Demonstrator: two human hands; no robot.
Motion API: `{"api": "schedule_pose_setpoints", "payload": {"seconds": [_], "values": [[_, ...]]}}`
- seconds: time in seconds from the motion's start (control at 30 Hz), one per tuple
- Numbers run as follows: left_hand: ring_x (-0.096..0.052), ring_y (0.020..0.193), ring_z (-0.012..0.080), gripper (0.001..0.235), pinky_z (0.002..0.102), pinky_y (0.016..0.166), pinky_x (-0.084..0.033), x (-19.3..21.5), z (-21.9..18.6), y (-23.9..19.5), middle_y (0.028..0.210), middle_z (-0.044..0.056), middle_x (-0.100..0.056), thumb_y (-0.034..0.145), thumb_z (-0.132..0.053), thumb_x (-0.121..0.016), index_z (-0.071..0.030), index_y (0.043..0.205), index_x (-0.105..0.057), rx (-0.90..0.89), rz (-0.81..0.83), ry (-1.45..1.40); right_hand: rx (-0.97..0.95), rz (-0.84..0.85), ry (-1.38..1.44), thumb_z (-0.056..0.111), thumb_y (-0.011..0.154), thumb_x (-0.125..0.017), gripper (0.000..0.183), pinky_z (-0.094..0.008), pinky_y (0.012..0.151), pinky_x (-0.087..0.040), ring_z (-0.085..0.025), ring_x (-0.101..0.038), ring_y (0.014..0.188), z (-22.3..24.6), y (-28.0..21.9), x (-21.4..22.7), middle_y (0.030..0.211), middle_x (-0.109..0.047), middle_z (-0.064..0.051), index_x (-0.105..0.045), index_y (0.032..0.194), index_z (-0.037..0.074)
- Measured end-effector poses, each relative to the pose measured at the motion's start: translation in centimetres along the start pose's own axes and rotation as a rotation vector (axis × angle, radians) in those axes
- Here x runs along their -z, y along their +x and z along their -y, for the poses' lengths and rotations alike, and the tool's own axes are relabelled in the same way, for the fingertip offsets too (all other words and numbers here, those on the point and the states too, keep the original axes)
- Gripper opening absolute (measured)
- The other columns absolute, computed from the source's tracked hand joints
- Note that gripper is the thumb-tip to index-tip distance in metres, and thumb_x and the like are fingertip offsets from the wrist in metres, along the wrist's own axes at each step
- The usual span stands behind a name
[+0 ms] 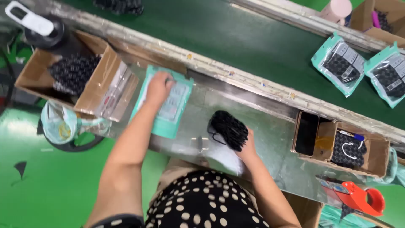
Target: Manually bagging stacks of masks from a conveyor belt into plastic pouches.
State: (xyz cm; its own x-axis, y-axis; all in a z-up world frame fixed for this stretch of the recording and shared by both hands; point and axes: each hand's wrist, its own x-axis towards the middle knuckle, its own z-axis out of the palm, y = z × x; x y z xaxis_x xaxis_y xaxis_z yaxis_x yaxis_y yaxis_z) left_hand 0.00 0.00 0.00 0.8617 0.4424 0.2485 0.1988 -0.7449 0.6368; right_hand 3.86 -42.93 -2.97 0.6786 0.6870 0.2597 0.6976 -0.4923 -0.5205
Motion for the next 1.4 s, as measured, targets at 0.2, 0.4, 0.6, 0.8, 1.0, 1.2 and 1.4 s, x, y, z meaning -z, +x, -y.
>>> {"api": "schedule_pose_setpoints", "payload": {"seconds": [0.2,0.4,0.6,0.8,1.0,1.2,1.4], "values": [[-0.061,0.107,0.0401,0.035,0.048,0.093,-0.05,-0.2,-10.2,-6.9,0.112,0.018,-0.066,0.081,-0.004,-0.066,-0.004,0.116,-0.061,-0.612,0.213,-0.145,-0.529,0.139,0.926,0.019,0.08,-0.084,0.066,-0.04,0.101,-0.05,-0.024,-0.061,0.112,9.4,4.6,5.4,0.122,-0.069,-0.005,-0.055,0.138,0.009],[-0.059,0.097,0.0282,0.02,0.041,0.089,-0.047,2.7,-13.7,-7.3,0.098,0.008,-0.062,0.088,-0.01,-0.071,-0.01,0.104,-0.059,-0.76,0.292,-0.059,-0.818,-0.234,1.247,0.011,0.081,-0.079,0.045,-0.035,0.09,-0.056,-0.021,-0.068,0.101,8.7,6.5,3.9,0.112,-0.073,-0.008,-0.063,0.122,-0.002],[-0.06,0.101,0.0258,0.039,0.038,0.091,-0.048,2.2,-15.8,-8.0,0.109,0.005,-0.065,0.076,-0.009,-0.068,-0.008,0.115,-0.063,-0.894,0.333,0.016,-0.571,-0.203,0.646,0.012,0.092,-0.077,0.022,-0.032,0.085,-0.054,-0.019,-0.066,0.093,7.6,4.4,2.8,0.102,-0.072,-0.006,-0.071,0.109,0.001],[-0.059,0.114,0.0245,0.031,0.038,0.1,-0.048,2.3,-16.7,-8.7,0.122,0.005,-0.065,0.09,-0.015,-0.076,-0.012,0.119,-0.064,-0.721,0.319,-0.253,-0.298,0.095,0.71,0.014,0.093,-0.073,0.024,-0.032,0.084,-0.055,-0.015,-0.065,0.094,5.6,2.3,0.6,0.102,-0.072,-0.003,-0.071,0.115,0.005],[-0.062,0.112,0.0233,0.01,0.044,0.106,-0.033,4.7,-17.8,-5.8,0.101,0.002,-0.069,0.09,-0.022,-0.078,-0.017,0.096,-0.072,-0.433,0.029,-0.226,-0.402,0.15,0.805,0.01,0.085,-0.076,0.037,-0.032,0.092,-0.051,-0.014,-0.063,0.101,7.8,2.8,1.5,0.111,-0.07,-0.003,-0.066,0.12,0.002],[-0.064,0.107,0.018,0.002,0.047,0.11,-0.029,5.1,-19.2,-6.3,0.093,-0.001,-0.07,0.092,-0.018,-0.072,-0.016,0.091,-0.073,-0.399,0.151,-0.258,-0.303,0.332,0.655,0.011,0.084,-0.077,0.032,-0.037,0.086,-0.053,-0.019,-0.062,0.092,7.0,2.6,1.7,0.102,-0.069,-0.01,-0.07,0.114,0.002],[-0.066,0.103,0.0165,0.005,0.049,0.109,-0.029,4.5,-19.9,-6.6,0.087,-0.003,-0.072,0.09,-0.018,-0.073,-0.018,0.085,-0.073,-0.418,0.179,-0.218,-0.33,0.378,0.674,0.022,0.092,-0.072,0.025,-0.036,0.082,-0.053,-0.02,-0.064,0.091,8.6,3.2,3.2,0.101,-0.071,-0.01,-0.074,0.113,0.008]]}}
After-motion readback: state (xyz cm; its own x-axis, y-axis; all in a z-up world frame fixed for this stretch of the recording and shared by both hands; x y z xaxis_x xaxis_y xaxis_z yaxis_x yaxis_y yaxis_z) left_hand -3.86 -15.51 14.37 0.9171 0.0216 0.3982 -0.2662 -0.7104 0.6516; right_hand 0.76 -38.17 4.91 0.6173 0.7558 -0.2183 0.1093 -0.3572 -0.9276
